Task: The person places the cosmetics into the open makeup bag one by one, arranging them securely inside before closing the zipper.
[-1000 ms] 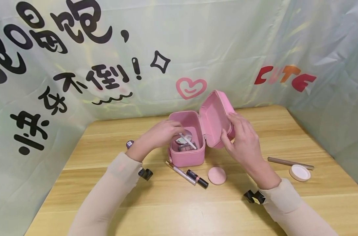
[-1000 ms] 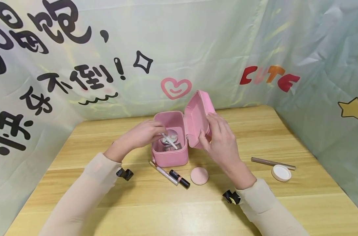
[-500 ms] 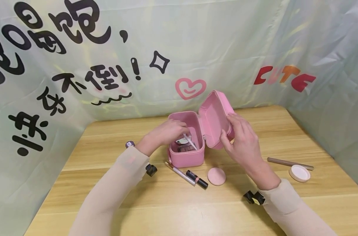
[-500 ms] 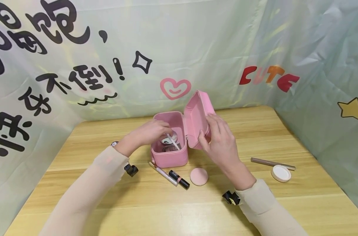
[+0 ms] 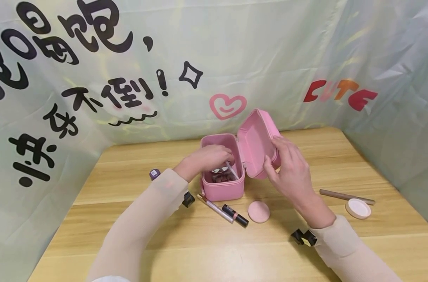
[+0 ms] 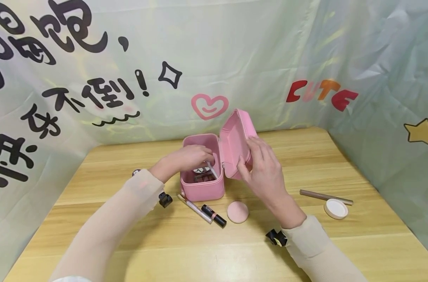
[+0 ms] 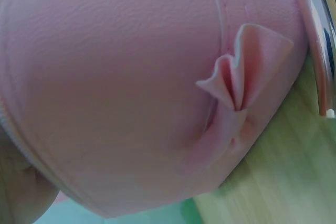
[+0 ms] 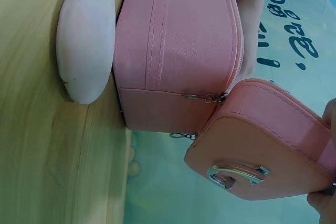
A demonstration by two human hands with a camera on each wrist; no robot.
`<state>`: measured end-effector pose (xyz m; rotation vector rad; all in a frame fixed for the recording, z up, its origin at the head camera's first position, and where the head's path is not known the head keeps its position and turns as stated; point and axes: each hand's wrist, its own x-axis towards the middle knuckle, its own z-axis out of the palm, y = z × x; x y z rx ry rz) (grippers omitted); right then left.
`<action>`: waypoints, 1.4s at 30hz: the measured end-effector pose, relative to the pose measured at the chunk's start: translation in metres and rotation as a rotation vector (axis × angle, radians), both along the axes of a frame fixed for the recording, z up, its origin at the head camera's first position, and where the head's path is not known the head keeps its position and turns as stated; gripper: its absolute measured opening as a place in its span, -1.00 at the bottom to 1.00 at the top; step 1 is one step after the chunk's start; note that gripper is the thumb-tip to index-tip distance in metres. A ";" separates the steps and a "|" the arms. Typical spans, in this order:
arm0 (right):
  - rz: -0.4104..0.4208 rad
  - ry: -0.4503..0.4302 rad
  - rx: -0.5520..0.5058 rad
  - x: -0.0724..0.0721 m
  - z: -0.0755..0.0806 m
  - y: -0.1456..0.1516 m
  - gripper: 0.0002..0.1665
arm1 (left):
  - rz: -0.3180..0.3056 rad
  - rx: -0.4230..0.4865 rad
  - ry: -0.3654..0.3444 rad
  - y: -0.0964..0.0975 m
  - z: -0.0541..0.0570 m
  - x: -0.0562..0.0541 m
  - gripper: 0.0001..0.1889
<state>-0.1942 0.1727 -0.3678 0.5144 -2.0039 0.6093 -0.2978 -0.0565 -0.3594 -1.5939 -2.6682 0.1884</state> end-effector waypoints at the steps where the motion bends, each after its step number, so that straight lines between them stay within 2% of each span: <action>1: 0.001 0.000 0.000 0.000 0.000 0.000 -0.43 | 0.008 -0.011 -0.010 0.002 -0.001 0.000 -0.89; 8: 0.006 0.009 0.002 0.000 0.000 0.000 -0.43 | 0.040 -0.030 -0.021 0.007 -0.007 -0.002 -0.85; 13: 0.008 0.009 0.000 -0.001 0.000 0.000 -0.43 | 0.054 0.013 -0.033 0.004 -0.008 -0.001 -0.84; 18: 0.010 0.005 -0.006 0.000 0.000 0.001 -0.43 | 0.039 0.088 -0.033 -0.004 -0.004 0.001 -0.81; 21: 0.010 0.003 -0.006 0.000 0.000 0.001 -0.43 | 0.034 0.170 -0.042 -0.013 -0.002 0.005 -0.81; 26: 0.010 0.001 -0.008 0.000 -0.001 0.001 -0.44 | 0.064 0.283 -0.055 -0.028 -0.001 0.013 -0.79; 35: 0.011 -0.002 -0.006 -0.001 -0.002 0.001 -0.43 | 0.142 0.398 -0.082 -0.053 -0.003 0.029 -0.74; 42: 0.005 -0.002 -0.009 0.000 -0.001 0.000 -0.43 | 0.132 0.461 -0.036 -0.072 -0.007 0.039 -0.65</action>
